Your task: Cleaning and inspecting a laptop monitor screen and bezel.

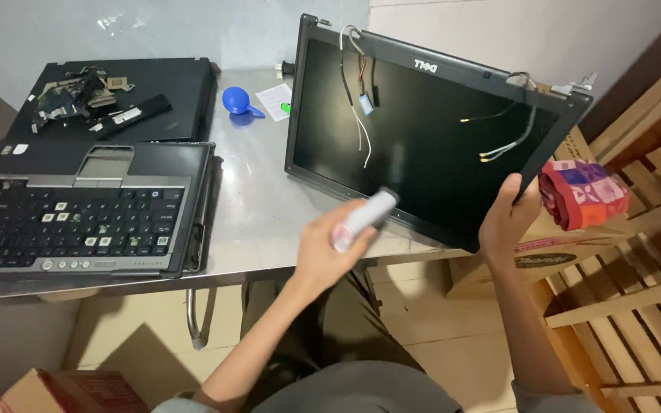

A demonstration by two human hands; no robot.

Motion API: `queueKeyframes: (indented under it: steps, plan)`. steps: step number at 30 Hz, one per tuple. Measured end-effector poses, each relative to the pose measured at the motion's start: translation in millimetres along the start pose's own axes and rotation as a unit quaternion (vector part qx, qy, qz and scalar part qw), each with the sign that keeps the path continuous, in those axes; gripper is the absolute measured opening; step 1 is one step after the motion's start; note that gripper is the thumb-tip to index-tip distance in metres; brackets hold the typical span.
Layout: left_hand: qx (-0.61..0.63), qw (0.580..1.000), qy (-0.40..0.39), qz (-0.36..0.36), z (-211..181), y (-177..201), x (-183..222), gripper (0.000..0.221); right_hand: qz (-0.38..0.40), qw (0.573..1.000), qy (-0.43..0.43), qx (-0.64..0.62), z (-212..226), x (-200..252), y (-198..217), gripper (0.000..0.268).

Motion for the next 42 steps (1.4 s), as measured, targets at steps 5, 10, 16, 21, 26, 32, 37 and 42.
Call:
queueKeyframes:
  steps: [5, 10, 16, 21, 26, 32, 37, 42]
  plan:
    - [0.001, 0.998, 0.065, 0.000, 22.3, 20.4, -17.4, 0.042, -0.005, 1.000, -0.004, 0.025, 4.3, -0.3, 1.4, 0.032]
    - [-0.052, 0.988, 0.055, -0.132, 46.5, 73.0, -49.4, 0.040, 0.001, 0.999, -0.017, 0.036, 20.6, -4.9, 0.6, 0.032]
    - [-0.160, 0.969, 0.100, -0.162, 15.5, 37.2, -32.5, 0.043, 0.002, 0.999, 0.008, 0.033, 17.4, -1.6, -1.3, 0.032]
    - [-0.051, 0.997, -0.054, -0.005, -19.2, -33.9, 37.8, 0.048, 0.007, 0.999, -0.039, -0.016, 21.1, 3.7, -3.6, 0.035]
    - [-0.039, 0.994, -0.067, 0.083, -30.9, -35.3, 49.0, 0.047, -0.007, 0.999, -0.053, -0.003, 9.6, 18.7, -4.2, 0.036]
    - [-0.137, 0.985, 0.008, -0.102, 27.4, 32.8, -20.5, 0.046, 0.001, 0.996, -0.084, -0.011, 23.4, 18.9, 3.2, 0.039]
    - [-0.163, 0.955, 0.147, -0.200, 26.3, 53.2, -48.5, 0.043, -0.002, 0.998, -0.061, -0.021, 52.4, 21.9, -0.1, 0.039]
    - [-0.134, 0.964, -0.192, -0.124, -15.0, -8.3, 17.1, 0.055, 0.062, 0.994, 0.074, 0.044, 66.0, 33.5, 9.1, 0.051]
Point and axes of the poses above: each hand's wrist, its own x-axis away from the middle knuckle, its own y-axis out of the back of the hand, z = x × y, the point moved 1 cm from there along -x, towards the middle knuckle, and after that the axes turned 12 degrees about y, right-handed, at the moved point
